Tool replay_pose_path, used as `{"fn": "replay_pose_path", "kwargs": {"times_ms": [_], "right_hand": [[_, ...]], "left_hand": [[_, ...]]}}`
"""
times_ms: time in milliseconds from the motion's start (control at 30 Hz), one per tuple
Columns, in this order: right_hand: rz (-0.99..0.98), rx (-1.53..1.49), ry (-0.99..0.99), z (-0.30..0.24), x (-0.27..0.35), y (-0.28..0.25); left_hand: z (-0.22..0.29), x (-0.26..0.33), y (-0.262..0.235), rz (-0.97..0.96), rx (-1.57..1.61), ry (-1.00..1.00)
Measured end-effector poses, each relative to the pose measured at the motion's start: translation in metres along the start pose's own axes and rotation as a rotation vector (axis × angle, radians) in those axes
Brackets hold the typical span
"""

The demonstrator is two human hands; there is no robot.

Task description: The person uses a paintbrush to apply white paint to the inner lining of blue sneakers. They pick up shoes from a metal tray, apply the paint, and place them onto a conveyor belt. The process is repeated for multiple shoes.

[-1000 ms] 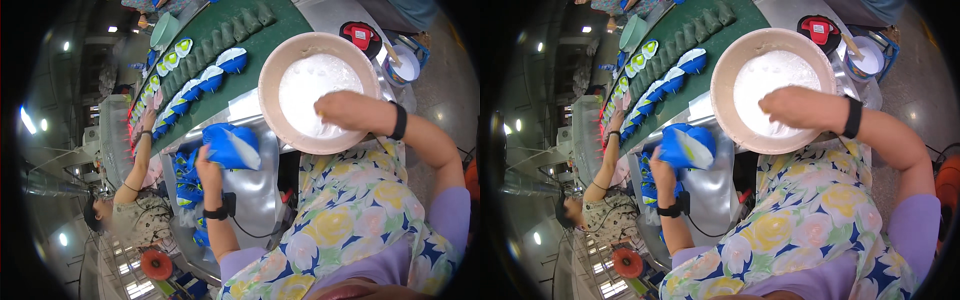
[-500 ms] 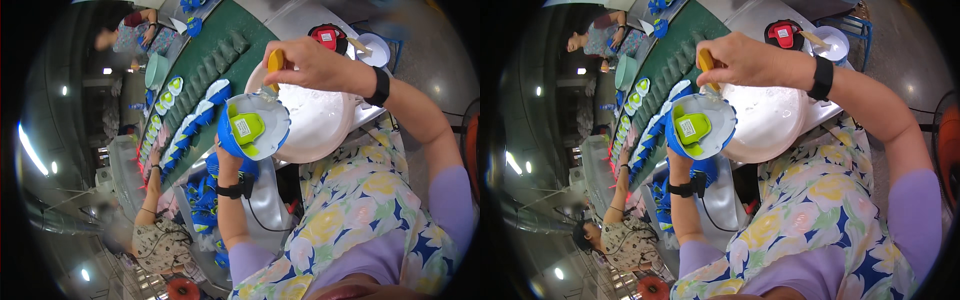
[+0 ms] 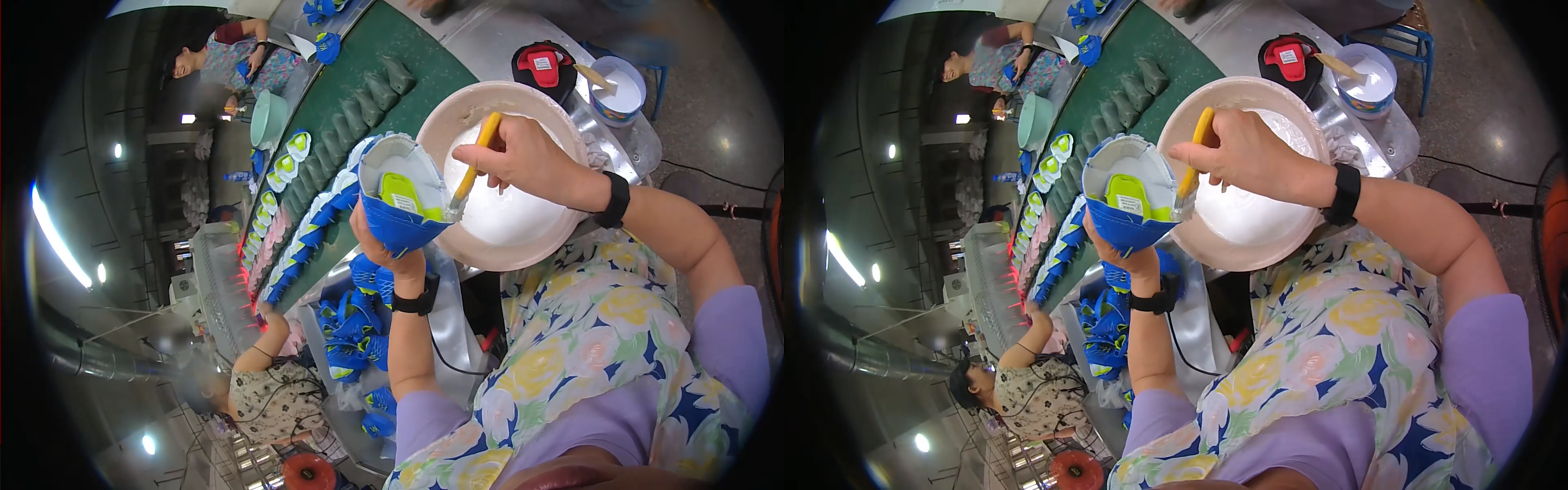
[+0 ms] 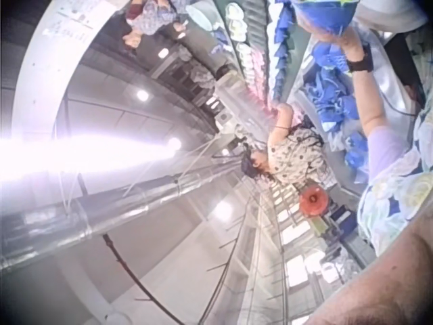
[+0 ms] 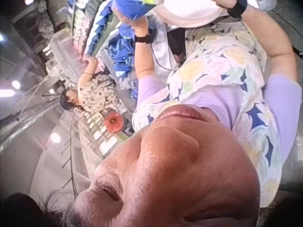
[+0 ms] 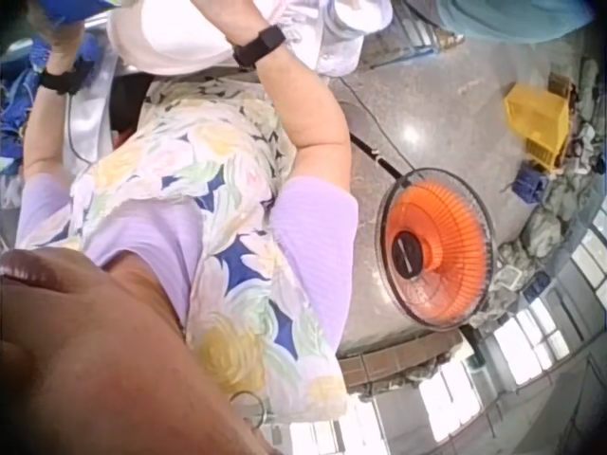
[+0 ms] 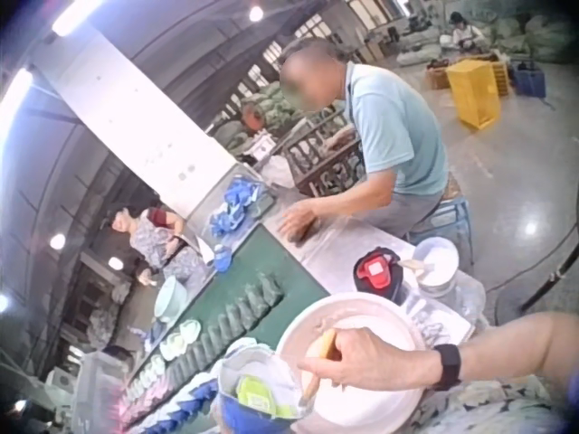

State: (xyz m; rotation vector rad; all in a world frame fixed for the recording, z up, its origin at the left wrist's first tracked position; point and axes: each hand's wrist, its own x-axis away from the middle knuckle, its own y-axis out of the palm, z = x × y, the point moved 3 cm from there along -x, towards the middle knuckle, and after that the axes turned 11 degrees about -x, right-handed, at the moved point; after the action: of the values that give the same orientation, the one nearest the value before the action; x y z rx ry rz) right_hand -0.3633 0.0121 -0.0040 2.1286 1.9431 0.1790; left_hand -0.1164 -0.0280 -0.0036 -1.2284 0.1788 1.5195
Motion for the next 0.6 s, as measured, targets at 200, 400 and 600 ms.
{"fn": "replay_pose_path", "kwargs": {"times_ms": [200, 400, 600], "right_hand": [[-0.090, 0.040, -0.212, -0.024, 0.005, -0.014], [-0.319, 0.235, -0.691, -0.040, 0.007, -0.007], [-0.521, 0.317, -0.855, -0.039, 0.005, 0.025]], "left_hand": [[-0.045, 0.002, -0.015, -0.153, 0.343, -0.525], [-0.021, 0.040, 0.000, -0.764, 1.562, -1.455], [0.021, 0.059, 0.022, -0.628, 1.462, -1.617]]}}
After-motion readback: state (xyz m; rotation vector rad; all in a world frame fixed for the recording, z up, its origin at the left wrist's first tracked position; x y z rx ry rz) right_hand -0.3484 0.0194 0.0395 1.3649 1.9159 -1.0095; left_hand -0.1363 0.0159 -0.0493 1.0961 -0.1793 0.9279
